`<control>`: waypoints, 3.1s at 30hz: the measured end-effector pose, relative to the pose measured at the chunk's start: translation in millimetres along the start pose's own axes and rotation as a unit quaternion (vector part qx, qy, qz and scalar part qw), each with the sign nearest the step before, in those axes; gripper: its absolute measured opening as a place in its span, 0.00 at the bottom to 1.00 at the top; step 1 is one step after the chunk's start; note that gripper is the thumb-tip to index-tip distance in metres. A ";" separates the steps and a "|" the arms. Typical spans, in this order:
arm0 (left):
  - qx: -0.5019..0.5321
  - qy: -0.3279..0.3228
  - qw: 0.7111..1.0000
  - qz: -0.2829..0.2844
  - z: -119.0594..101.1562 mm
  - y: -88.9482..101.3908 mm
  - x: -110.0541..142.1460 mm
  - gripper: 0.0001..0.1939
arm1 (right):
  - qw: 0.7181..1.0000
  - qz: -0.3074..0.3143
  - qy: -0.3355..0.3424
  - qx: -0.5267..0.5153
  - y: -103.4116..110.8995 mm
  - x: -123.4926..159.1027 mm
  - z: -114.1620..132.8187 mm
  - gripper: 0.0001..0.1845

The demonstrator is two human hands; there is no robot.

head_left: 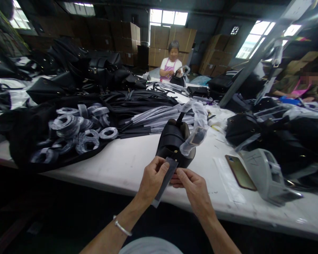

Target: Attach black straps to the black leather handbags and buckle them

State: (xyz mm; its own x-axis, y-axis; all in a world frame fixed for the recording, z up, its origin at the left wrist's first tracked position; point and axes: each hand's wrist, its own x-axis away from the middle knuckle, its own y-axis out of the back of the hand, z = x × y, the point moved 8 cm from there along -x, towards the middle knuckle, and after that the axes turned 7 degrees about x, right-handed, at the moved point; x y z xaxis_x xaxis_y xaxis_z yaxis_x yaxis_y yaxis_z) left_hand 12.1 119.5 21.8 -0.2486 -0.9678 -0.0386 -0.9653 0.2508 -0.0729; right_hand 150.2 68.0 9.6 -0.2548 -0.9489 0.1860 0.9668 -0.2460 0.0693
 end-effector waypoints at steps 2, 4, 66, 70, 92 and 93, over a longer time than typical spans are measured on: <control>0.025 0.021 0.999 0.003 6.3 2.9 3.8 0.12 | 1.000 -0.003 -0.005 -0.014 -2.4 -4.0 0.8 0.24; 0.011 0.024 1.000 0.001 7.2 5.5 5.5 0.11 | 1.000 -0.005 -0.008 -0.012 -4.5 -6.7 2.1 0.24; 0.105 0.154 0.982 -0.020 39.9 -19.8 7.9 0.24 | 0.938 -0.242 0.088 0.233 191.2 8.3 36.8 0.21; 0.099 0.155 0.982 -0.041 47.7 -16.1 3.5 0.27 | 0.864 -0.426 0.027 0.268 326.4 47.0 32.1 0.24; 0.069 0.148 0.982 -0.095 26.9 -13.2 13.1 0.24 | 0.881 -0.445 -0.053 0.149 414.0 18.6 -32.9 0.13; 0.069 0.148 0.982 -0.096 26.6 -13.1 13.2 0.24 | 0.878 -0.454 -0.052 0.143 413.3 25.3 -38.4 0.12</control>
State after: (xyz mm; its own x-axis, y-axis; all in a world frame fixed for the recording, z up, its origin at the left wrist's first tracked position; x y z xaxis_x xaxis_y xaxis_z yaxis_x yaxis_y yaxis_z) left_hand 23.5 103.9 -4.2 -0.0959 -0.9557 0.2783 -0.9815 0.0442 -0.1865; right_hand 544.0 -65.3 5.3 -0.9328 -0.3600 0.0153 0.3235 -0.8181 0.4755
